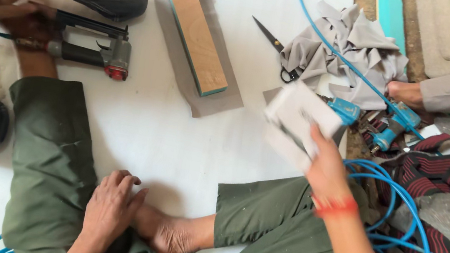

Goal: The person sits on the floor and wraps a piece of grey fabric around a long wooden strip. They use a pneumatic staple gun to secure the fabric to the wood, folding the edges and stapling them in place.

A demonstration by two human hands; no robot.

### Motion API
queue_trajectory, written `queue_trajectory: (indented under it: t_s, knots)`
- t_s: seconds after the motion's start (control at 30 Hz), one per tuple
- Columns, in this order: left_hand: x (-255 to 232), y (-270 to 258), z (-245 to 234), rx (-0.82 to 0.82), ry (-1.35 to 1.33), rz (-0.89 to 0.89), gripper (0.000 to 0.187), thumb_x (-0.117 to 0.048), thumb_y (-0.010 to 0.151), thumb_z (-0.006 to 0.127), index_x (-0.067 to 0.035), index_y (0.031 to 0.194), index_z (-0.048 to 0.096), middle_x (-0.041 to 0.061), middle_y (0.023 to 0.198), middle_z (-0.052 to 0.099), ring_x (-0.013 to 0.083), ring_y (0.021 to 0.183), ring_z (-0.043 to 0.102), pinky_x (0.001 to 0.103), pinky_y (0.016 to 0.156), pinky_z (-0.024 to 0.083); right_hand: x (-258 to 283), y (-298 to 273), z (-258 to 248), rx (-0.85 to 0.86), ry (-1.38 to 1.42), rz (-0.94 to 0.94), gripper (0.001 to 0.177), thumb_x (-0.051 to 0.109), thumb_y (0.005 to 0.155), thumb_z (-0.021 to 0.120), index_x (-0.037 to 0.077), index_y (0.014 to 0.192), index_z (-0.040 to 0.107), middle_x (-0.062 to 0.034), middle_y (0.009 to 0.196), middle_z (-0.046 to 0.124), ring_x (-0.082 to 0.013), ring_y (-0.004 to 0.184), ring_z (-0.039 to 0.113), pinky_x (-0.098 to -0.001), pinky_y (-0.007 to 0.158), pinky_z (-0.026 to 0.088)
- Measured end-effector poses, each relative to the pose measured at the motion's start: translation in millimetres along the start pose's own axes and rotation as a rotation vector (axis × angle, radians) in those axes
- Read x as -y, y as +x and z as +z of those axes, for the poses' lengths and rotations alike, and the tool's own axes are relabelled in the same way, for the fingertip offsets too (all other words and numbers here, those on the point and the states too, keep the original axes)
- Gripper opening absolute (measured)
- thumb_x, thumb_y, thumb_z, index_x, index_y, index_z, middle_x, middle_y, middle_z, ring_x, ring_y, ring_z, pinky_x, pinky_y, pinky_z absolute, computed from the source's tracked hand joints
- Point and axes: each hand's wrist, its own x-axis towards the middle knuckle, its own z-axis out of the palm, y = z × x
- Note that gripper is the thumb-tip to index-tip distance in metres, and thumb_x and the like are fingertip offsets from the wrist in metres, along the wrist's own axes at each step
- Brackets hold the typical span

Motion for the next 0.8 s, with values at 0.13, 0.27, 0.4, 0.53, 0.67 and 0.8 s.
queue_trajectory:
  t_s: [0.13,0.27,0.4,0.53,0.67,0.8]
  knots:
    - [5.1,17.4,14.0,0.214,0.057,-0.063,0.029,-0.033,0.082,0.071,-0.012,0.102,0.070,0.007,0.101,0.067,0.0300,0.099,0.062,0.044,0.089,0.049,-38.8,149.5,34.1,-0.008,0.122,-0.032,0.035,0.017,0.100,0.062,0.003,0.132,0.060,-0.0115,0.127,0.068,-0.0271,0.116,0.068,-0.0458,0.099,0.058]
    - [18.8,28.4,36.6,0.308,0.016,-0.109,0.030,-0.033,0.081,0.072,-0.009,0.098,0.070,0.011,0.098,0.066,0.0322,0.095,0.062,0.044,0.087,0.051,-67.5,251.5,33.6,-0.001,0.183,-0.019,0.034,0.016,0.098,0.065,0.002,0.129,0.061,-0.0137,0.122,0.069,-0.0293,0.109,0.070,-0.0469,0.094,0.060]
    - [35.9,37.5,63.6,0.432,0.043,-0.222,0.033,-0.040,0.081,0.073,-0.011,0.097,0.071,0.010,0.095,0.066,0.0300,0.092,0.065,0.043,0.080,0.057,-73.7,320.3,32.6,-0.154,0.053,-0.038,0.034,0.014,0.097,0.070,0.002,0.128,0.063,-0.0108,0.121,0.070,-0.0269,0.106,0.070,-0.0431,0.092,0.061]
    - [57.4,38.2,91.1,0.599,0.113,-0.295,0.036,-0.047,0.080,0.076,-0.013,0.092,0.074,0.010,0.092,0.067,0.0271,0.092,0.069,0.041,0.082,0.060,-49.4,365.2,39.4,-0.061,-0.038,-0.085,0.035,0.015,0.095,0.071,0.004,0.127,0.063,-0.0101,0.120,0.072,-0.0246,0.105,0.072,-0.0407,0.091,0.062]
    - [70.0,39.3,113.5,0.682,0.130,-0.314,0.034,-0.047,0.082,0.073,-0.014,0.091,0.075,0.007,0.086,0.070,0.0226,0.084,0.074,0.039,0.087,0.061,-7.3,390.8,53.7,-0.060,0.086,-0.024,0.038,0.022,0.095,0.071,-0.001,0.124,0.062,-0.0138,0.118,0.072,-0.0274,0.101,0.074,-0.0431,0.088,0.065]
    - [78.6,35.9,132.8,0.754,0.138,-0.392,0.036,-0.050,0.082,0.073,-0.015,0.093,0.077,0.007,0.086,0.072,0.0215,0.084,0.076,0.039,0.087,0.062,8.1,389.8,63.5,-0.186,-0.260,-0.088,0.042,0.024,0.091,0.073,-0.001,0.122,0.059,-0.0122,0.110,0.072,-0.0246,0.092,0.072,-0.0389,0.073,0.061]
